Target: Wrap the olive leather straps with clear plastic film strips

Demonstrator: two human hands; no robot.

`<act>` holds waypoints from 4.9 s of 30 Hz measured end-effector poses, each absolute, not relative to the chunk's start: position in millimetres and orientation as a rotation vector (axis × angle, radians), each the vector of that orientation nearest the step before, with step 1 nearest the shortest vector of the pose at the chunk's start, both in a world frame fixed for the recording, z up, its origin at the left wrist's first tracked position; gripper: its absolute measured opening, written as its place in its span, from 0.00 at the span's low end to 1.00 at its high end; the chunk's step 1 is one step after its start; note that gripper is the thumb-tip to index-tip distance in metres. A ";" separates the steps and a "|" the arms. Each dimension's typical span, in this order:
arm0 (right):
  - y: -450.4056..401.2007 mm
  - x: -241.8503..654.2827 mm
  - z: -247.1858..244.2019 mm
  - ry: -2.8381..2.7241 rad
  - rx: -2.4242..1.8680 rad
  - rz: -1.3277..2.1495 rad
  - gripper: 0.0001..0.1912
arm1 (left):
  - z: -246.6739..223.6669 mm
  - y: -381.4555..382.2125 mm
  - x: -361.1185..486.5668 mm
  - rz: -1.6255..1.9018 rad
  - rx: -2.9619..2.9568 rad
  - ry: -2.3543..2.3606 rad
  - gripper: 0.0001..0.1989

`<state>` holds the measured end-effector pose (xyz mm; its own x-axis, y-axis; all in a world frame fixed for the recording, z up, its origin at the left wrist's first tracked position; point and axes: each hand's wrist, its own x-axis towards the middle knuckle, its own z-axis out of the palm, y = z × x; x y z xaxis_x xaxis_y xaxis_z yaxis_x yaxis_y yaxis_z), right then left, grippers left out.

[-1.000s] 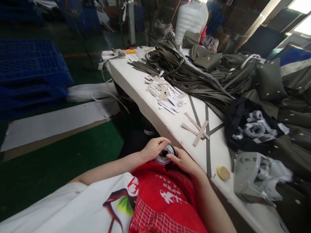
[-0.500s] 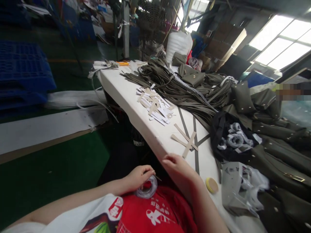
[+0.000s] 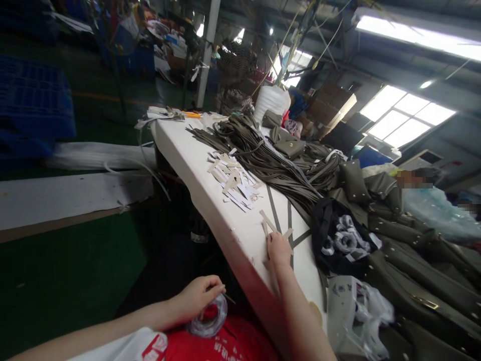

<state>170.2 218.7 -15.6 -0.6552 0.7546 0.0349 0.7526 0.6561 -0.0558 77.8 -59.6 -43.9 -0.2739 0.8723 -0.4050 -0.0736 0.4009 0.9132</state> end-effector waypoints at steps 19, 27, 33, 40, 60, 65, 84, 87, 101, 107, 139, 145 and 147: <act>213.0 206.8 -4.5 -2.953 -1.312 0.116 0.18 | -44.0 -60.7 76.0 1.084 0.725 1.578 0.30; 212.8 224.3 -15.0 -2.824 -1.315 0.278 0.16 | -41.3 -61.2 74.6 1.140 0.766 1.595 0.29; 219.4 234.1 -25.2 -2.655 -1.285 0.489 0.18 | -39.0 -60.0 76.2 1.143 0.762 1.589 0.29; 221.3 239.5 -37.4 -2.517 -1.267 0.575 0.18 | -38.6 -58.2 76.6 1.135 0.764 1.588 0.29; 217.9 235.4 -33.7 -2.660 -1.293 0.306 0.19 | -45.7 -56.3 77.4 1.069 0.731 1.556 0.35; 213.5 226.9 -27.0 -2.697 -1.332 0.208 0.16 | -50.0 -57.1 77.1 1.080 0.741 1.570 0.35; 129.7 228.5 79.4 -2.633 -0.891 1.140 0.15 | -44.5 -66.7 77.0 1.117 0.738 1.583 0.27; 88.9 227.1 86.2 -2.961 -0.749 1.293 0.12 | -41.7 -65.7 78.0 1.112 0.733 1.569 0.26; 47.8 200.9 43.0 -3.233 -0.722 0.641 0.09 | -37.5 -65.1 77.0 1.080 0.777 1.561 0.21; 78.6 211.3 38.4 -2.997 -0.751 1.300 0.10 | -35.9 -65.0 67.1 1.068 0.940 1.693 0.14; 50.6 205.9 -32.3 -1.626 -1.104 2.048 0.14 | -13.7 -61.5 75.4 1.263 1.087 1.768 0.13; 52.1 211.2 -23.5 -1.759 -1.101 1.946 0.14 | -19.3 -55.1 77.8 1.141 0.922 1.752 0.13; 57.3 214.0 -20.1 -1.795 -1.089 2.016 0.15 | -18.6 -55.3 81.5 1.144 0.855 1.757 0.12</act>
<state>214.0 57.3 -20.1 -0.6973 0.6136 -0.3705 0.2971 -0.2230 -0.9284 81.5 -55.3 -18.6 -0.4053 0.8689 -0.2842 0.0913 0.3478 0.9331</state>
